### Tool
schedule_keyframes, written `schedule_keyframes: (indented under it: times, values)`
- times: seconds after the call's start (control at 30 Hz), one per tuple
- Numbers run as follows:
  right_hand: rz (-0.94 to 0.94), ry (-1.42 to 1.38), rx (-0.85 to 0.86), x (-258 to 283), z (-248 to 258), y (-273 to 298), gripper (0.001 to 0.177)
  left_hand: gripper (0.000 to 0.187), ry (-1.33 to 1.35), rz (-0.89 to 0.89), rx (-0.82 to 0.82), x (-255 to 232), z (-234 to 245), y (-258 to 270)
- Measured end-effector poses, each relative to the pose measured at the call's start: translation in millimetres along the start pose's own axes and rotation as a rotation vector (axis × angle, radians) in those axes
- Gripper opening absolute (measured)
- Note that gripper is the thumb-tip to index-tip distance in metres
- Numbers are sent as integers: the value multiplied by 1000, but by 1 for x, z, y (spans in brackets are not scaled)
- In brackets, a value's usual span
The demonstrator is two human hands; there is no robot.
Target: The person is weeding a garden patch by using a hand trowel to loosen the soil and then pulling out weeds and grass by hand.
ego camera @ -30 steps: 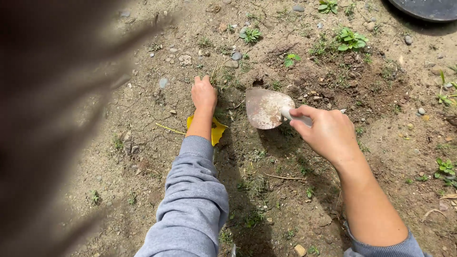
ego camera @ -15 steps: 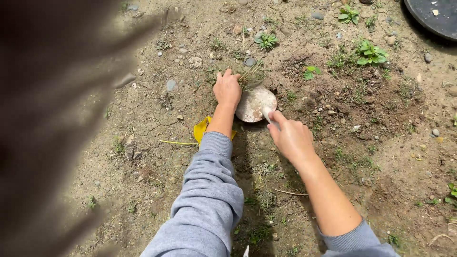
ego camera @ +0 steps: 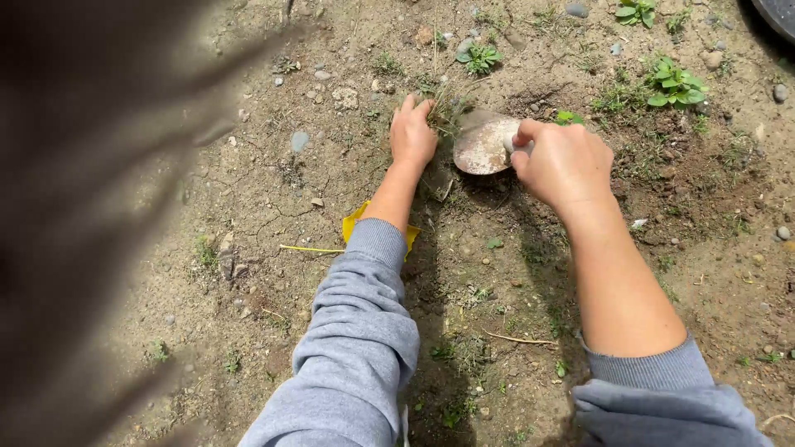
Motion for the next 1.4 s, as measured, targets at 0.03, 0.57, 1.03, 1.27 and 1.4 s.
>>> schedule_keyframes:
  times: [0.03,0.57,1.03,1.27,1.4]
  values:
    - [-10,5,7,5,-3,14,19,45,5,-1,12,-10,10,12]
    - [215,70,253,36,85,140,27,11,-283,-487,-219,-15,57,123]
    - [687,350,121,152,-5,146,28,15,-450,-21,-241,-27,198,346]
    - [560,451,214,135,77,195,35,15,-426,98,-239,-11,219,351]
    - [576,533,155,178,124,248,35,20,-355,61,-190,-7,240,375]
Point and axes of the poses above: each hand's wrist, its own y-axis away from the middle knuckle, its own z-axis out of the back of the hand, x = y × z, the point moved 3 cm from there along -y, towards the middle knuckle, and after that the axes turned 12 degrees about -x, right-handed, at the moved point
